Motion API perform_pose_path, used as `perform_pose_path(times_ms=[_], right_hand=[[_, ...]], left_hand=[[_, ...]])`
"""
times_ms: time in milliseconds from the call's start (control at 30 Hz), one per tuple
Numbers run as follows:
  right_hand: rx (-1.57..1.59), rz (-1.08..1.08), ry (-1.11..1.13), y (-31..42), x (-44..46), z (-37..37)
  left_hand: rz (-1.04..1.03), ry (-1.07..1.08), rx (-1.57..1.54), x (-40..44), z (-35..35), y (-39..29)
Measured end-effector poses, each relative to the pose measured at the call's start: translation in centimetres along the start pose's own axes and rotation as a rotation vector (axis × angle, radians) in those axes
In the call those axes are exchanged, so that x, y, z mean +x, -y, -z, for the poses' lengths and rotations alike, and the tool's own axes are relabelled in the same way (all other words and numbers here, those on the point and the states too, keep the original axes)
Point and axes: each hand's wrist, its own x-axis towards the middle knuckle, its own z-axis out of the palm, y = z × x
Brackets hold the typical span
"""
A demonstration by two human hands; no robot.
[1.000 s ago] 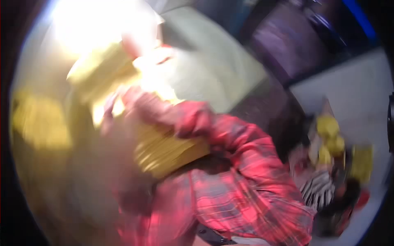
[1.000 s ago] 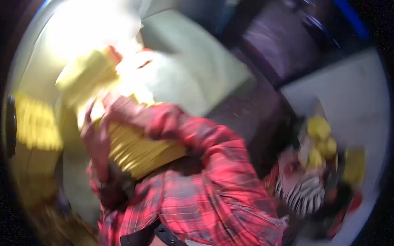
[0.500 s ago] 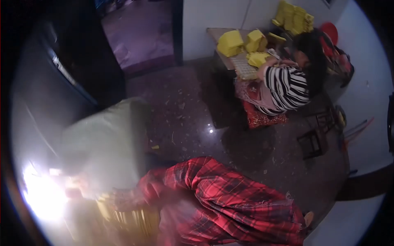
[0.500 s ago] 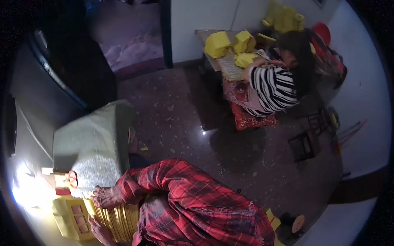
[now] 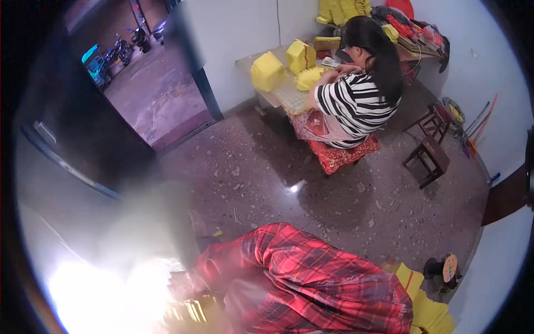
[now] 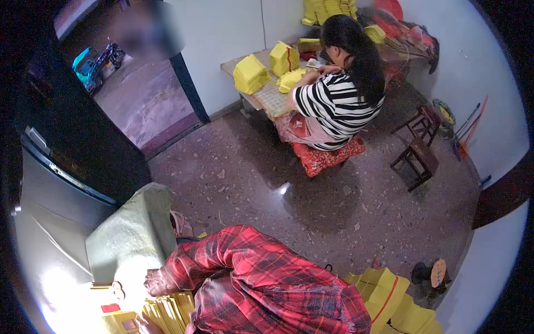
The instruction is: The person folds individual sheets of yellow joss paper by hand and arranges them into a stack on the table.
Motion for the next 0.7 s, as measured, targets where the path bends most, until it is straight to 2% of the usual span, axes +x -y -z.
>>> perform_pose_path(times_ms=[100,200,233,333,367,467,533,600,667,700], right_hand=[[0.058,-0.003,0.017,-0.9,-1.0,-1.0],[-0.092,0.374,-0.601,-2.5,-1.6,-3.1],[-0.091,0.377,-0.603,-2.1,-1.6,-2.6],[-0.128,0.201,-0.138,-0.4,-1.3,-1.5],[-0.125,0.206,-0.138,-0.3,-1.4,-1.2],[-0.004,0.282,-0.387,0.1,-0.7,-2.9],[0.033,0.365,-0.301,-0.2,0.4,-3.4],[0.102,0.407,-0.266,1.7,1.3,-4.1],[0.081,0.376,-0.232,5.4,2.3,-1.8],[0.068,0.361,-0.210,7.5,2.9,0.2]], left_hand=[[-0.013,-0.028,0.034,0.2,-1.0,0.3],[-0.009,-0.053,0.089,0.0,-2.3,1.2],[0.015,-0.052,0.025,0.0,-3.0,2.1],[0.066,-0.052,-0.102,0.2,-4.7,3.9],[0.041,-0.042,-0.057,0.1,-5.2,4.3],[0.038,-0.016,0.053,-0.6,-4.6,4.8],[0.034,0.242,0.192,-0.8,-2.4,3.0],[0.211,0.184,0.109,-2.9,-2.9,2.7],[0.324,-0.014,-0.244,-5.0,-7.2,7.1],[0.077,0.159,0.269,-5.8,-6.1,5.9]])
